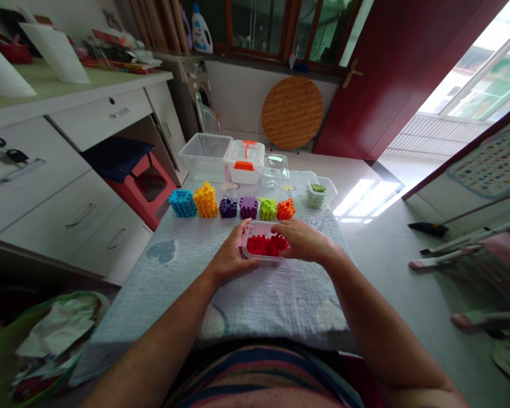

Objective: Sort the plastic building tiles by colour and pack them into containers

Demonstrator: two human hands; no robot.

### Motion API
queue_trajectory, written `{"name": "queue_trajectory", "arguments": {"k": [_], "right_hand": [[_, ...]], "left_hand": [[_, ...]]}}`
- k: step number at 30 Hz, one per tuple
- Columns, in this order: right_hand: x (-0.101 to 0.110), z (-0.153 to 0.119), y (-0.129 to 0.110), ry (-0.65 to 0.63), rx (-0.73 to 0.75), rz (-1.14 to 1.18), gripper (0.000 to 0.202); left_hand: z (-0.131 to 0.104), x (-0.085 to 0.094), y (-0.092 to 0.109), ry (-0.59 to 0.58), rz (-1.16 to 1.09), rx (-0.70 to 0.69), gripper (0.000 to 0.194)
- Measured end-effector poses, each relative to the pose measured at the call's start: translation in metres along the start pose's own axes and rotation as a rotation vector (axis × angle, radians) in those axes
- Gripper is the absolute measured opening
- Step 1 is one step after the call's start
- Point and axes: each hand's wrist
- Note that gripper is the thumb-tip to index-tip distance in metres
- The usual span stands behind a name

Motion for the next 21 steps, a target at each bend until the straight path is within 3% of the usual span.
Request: {"name": "queue_trajectory", "arguments": {"k": [4, 7, 9, 15, 18, 21], "right_hand": [[0.01, -0.012, 0.012, 0.116, -0.063, 0.121, 0.034], [0.009, -0.038, 0.03, 0.288, -0.228, 0.181, 0.031], [-0.003, -0.061, 0.042, 0.322, -0.355, 0.161, 0.036], [-0.067, -0.106, 0.055, 0.117, -0.627, 0.032, 0.092], [-0.084, -0.107, 0.057, 0.075, -0.677, 0.075, 0.098], [-0.089, -0.105, 0.06, 0.101, -0.688, 0.115, 0.094]], "left_hand": [[0.0, -0.001, 0.005, 0.007, -0.001, 0.007, 0.106], [-0.001, -0.001, 0.008, 0.022, 0.013, 0.002, 0.105], [-0.001, -0.002, 0.009, 0.021, 0.015, -0.005, 0.103], [-0.001, -0.003, 0.005, 0.012, 0.036, -0.024, 0.103], [0.0, -0.002, 0.005, 0.006, 0.035, -0.014, 0.106], [0.0, 0.0, 0.005, -0.008, 0.01, 0.001, 0.112]]}}
Point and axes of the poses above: each hand's wrist, its own z-axis towards the middle knuckle, its own x-axis out of the back of the hand, y = z × x, and after that the axes turned 8 degrees about -z, right-handed
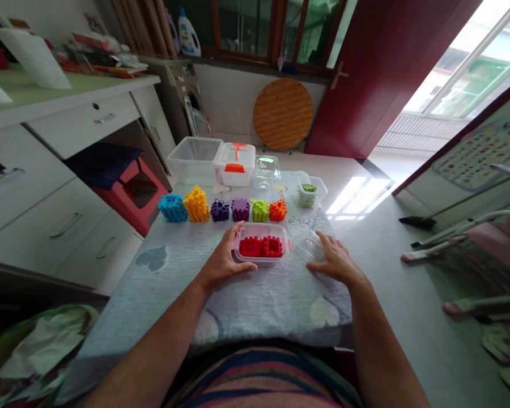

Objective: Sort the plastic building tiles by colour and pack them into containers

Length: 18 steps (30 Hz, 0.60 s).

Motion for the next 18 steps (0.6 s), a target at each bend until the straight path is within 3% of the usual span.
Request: {"name": "queue_trajectory", "arguments": {"k": [3, 8, 14, 18], "right_hand": [[0.002, -0.002, 0.004, 0.048, -0.031, 0.052, 0.092], [0.023, -0.016, -0.002, 0.181, 0.041, 0.237, 0.088], [0.06, -0.013, -0.065, 0.124, 0.443, 0.274, 0.082], [0.062, 0.003, -0.101, 0.11, 0.524, 0.179, 0.082]], "left_hand": [[0.0, 0.001, -0.001, -0.021, -0.047, 0.017, 0.108], [0.001, 0.004, -0.004, 0.095, -0.081, 0.056, 0.073], [0.004, 0.006, -0.001, 0.215, -0.167, 0.109, 0.063], [0.006, 0.004, 0.003, 0.272, -0.311, 0.173, 0.054]]}}
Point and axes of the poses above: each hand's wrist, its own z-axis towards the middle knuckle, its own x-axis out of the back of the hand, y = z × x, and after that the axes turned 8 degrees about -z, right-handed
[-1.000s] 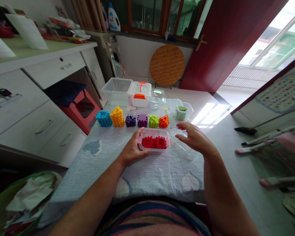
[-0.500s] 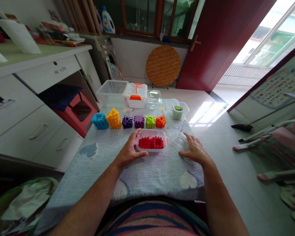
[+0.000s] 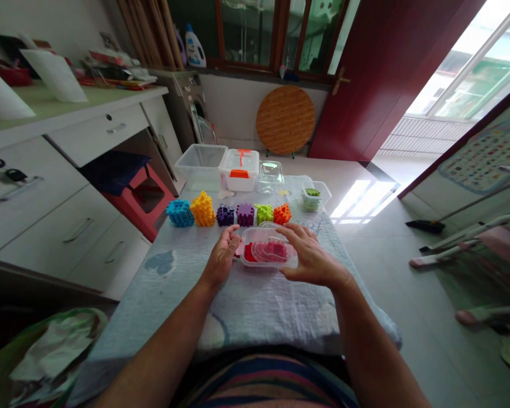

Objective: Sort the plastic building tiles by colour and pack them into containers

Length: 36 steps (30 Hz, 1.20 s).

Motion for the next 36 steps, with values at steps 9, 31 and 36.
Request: {"name": "queue_trajectory", "arguments": {"k": [9, 31, 36], "right_hand": [[-0.015, 0.032, -0.003, -0.144, 0.086, -0.066, 0.087], [-0.036, 0.023, -0.003, -0.183, 0.002, -0.081, 0.092], [-0.039, 0.013, 0.005, -0.061, -0.017, 0.074, 0.094]], "left_hand": [[0.004, -0.002, -0.001, 0.033, -0.327, 0.158, 0.048], [0.002, 0.0, -0.003, -0.037, -0.293, 0.221, 0.056], [0.002, 0.001, -0.003, -0.037, -0.305, 0.184, 0.059]]}}
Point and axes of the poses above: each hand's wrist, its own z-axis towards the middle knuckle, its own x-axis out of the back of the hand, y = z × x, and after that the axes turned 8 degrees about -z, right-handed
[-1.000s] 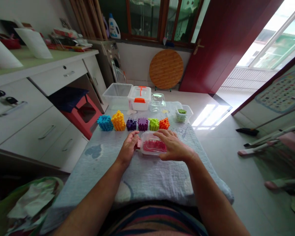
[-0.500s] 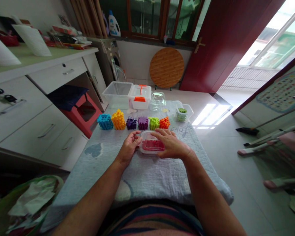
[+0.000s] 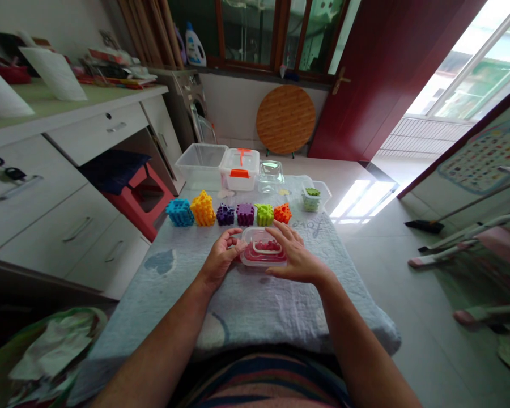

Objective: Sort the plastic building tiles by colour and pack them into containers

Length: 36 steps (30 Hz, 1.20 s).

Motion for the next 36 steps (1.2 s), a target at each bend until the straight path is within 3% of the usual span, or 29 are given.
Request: {"name": "queue_trajectory", "arguments": {"k": [3, 6, 10, 15, 19, 29, 36], "right_hand": [[-0.008, -0.012, 0.01, 0.156, -0.078, 0.128, 0.084], [-0.017, -0.024, 0.015, 0.254, -0.265, 0.245, 0.08], [-0.022, -0.032, 0.008, 0.243, -0.488, 0.348, 0.076], [-0.022, -0.032, -0.003, 0.198, -0.528, 0.436, 0.066], [-0.023, -0.031, -0.007, 0.264, -0.52, 0.442, 0.068], [-0.021, -0.033, -0.011, 0.241, -0.447, 0.301, 0.059], [-0.028, -0.034, -0.009, 0.287, -0.394, 0.32, 0.057]], "left_hand": [[-0.001, -0.002, 0.001, 0.03, -0.012, -0.009, 0.06], [-0.003, -0.005, 0.004, 0.071, -0.053, 0.068, 0.061], [-0.005, -0.007, 0.008, 0.097, -0.077, 0.194, 0.052], [-0.007, -0.006, 0.008, 0.023, -0.014, 0.253, 0.044], [-0.009, -0.009, 0.006, 0.036, 0.154, 0.093, 0.04], [-0.017, -0.016, 0.007, 0.17, 0.611, -0.326, 0.027], [-0.022, -0.021, 0.005, 0.201, 0.763, -0.433, 0.033]]}}
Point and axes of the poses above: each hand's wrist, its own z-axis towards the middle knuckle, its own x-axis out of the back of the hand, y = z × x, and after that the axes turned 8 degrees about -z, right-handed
